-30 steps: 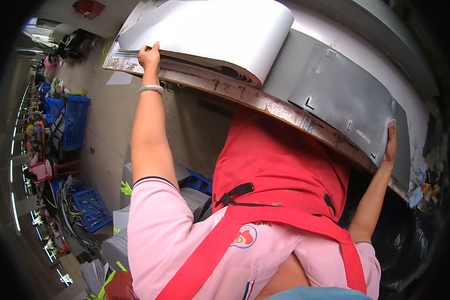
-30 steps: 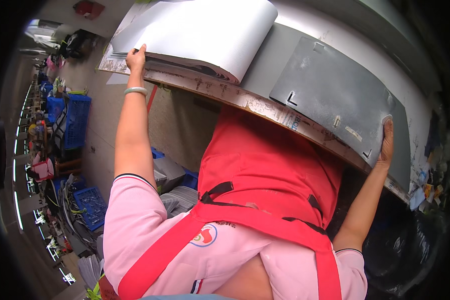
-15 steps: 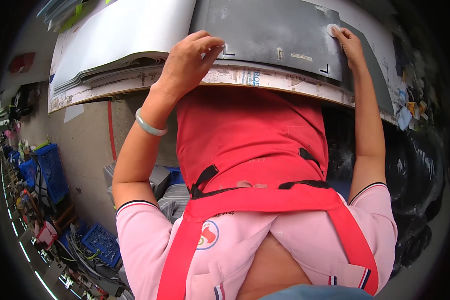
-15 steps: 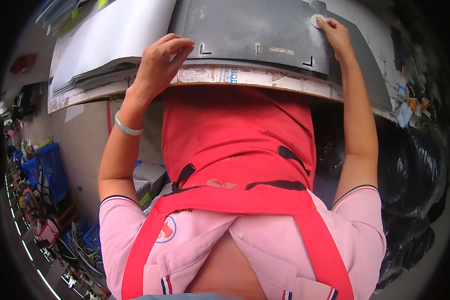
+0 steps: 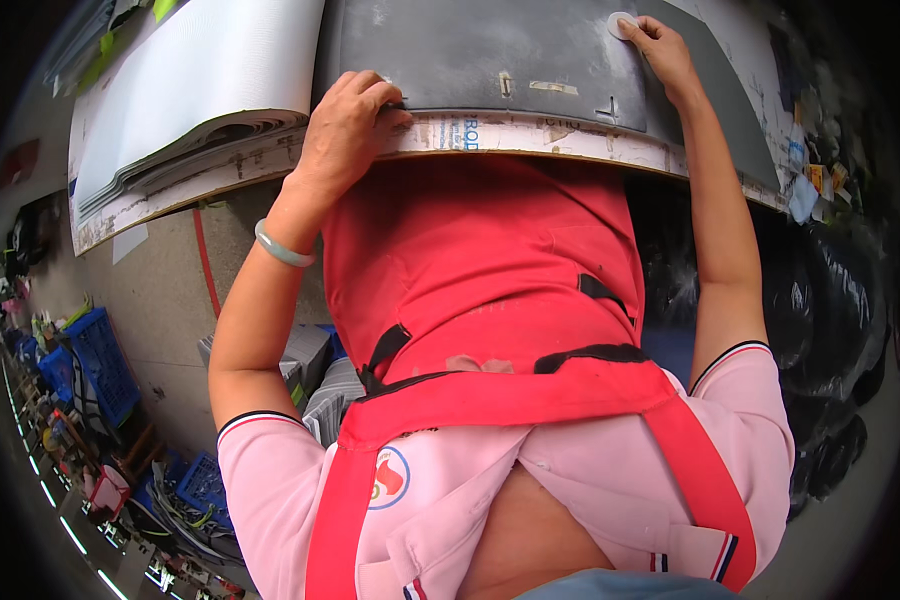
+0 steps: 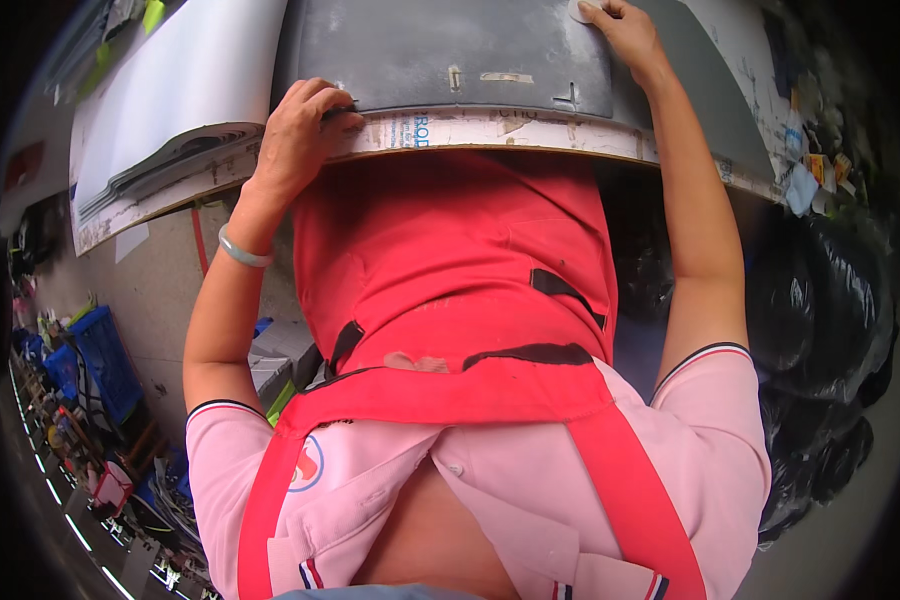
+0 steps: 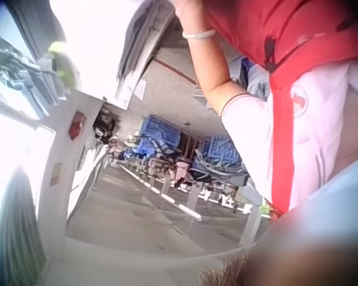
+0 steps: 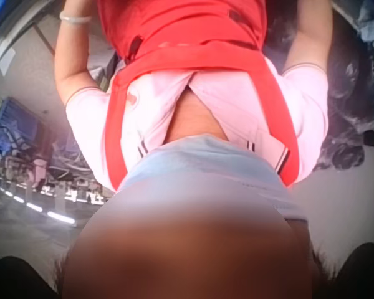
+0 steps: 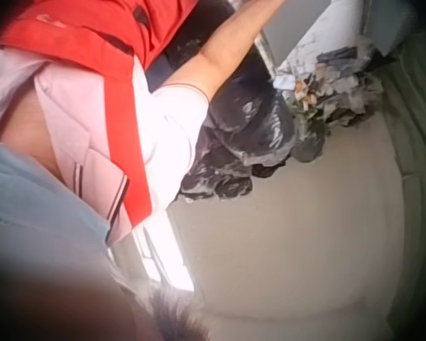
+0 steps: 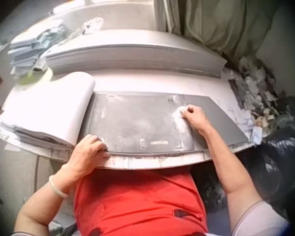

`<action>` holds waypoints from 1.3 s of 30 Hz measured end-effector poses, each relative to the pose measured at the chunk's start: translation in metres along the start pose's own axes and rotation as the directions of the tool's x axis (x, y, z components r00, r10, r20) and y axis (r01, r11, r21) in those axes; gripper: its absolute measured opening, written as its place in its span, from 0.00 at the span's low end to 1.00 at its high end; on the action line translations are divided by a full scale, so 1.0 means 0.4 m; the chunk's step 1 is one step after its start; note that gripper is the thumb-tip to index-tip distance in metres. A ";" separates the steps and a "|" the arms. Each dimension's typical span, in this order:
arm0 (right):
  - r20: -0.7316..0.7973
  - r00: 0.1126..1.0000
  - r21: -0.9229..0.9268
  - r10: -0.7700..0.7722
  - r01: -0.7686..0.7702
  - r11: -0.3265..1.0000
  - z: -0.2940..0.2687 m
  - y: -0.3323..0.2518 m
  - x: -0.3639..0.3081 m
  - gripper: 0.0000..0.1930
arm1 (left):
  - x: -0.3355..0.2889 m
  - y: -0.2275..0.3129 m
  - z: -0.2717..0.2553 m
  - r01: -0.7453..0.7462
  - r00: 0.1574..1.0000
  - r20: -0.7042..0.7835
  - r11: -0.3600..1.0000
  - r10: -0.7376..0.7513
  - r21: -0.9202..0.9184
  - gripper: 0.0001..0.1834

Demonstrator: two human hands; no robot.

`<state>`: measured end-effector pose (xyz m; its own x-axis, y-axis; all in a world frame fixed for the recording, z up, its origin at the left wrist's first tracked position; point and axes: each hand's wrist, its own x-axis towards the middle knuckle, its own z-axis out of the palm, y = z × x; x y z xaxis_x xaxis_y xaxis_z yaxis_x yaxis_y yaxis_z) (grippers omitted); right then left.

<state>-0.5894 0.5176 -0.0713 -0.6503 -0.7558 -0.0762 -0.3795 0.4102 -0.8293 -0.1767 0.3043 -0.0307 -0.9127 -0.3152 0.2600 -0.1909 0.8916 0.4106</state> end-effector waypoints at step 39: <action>-0.089 0.995 -0.141 -0.037 0.024 0.990 0.047 -0.054 -0.032 0.18 | -0.012 -0.002 0.008 -0.025 0.998 -0.061 1.000 0.025 0.005 0.08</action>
<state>-0.5604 0.5090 -0.0629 -0.6920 -0.7219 0.0044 -0.4841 0.4596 -0.7446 -0.1734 0.3060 -0.0353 -0.8935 -0.3120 0.3229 -0.1702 0.9008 0.3996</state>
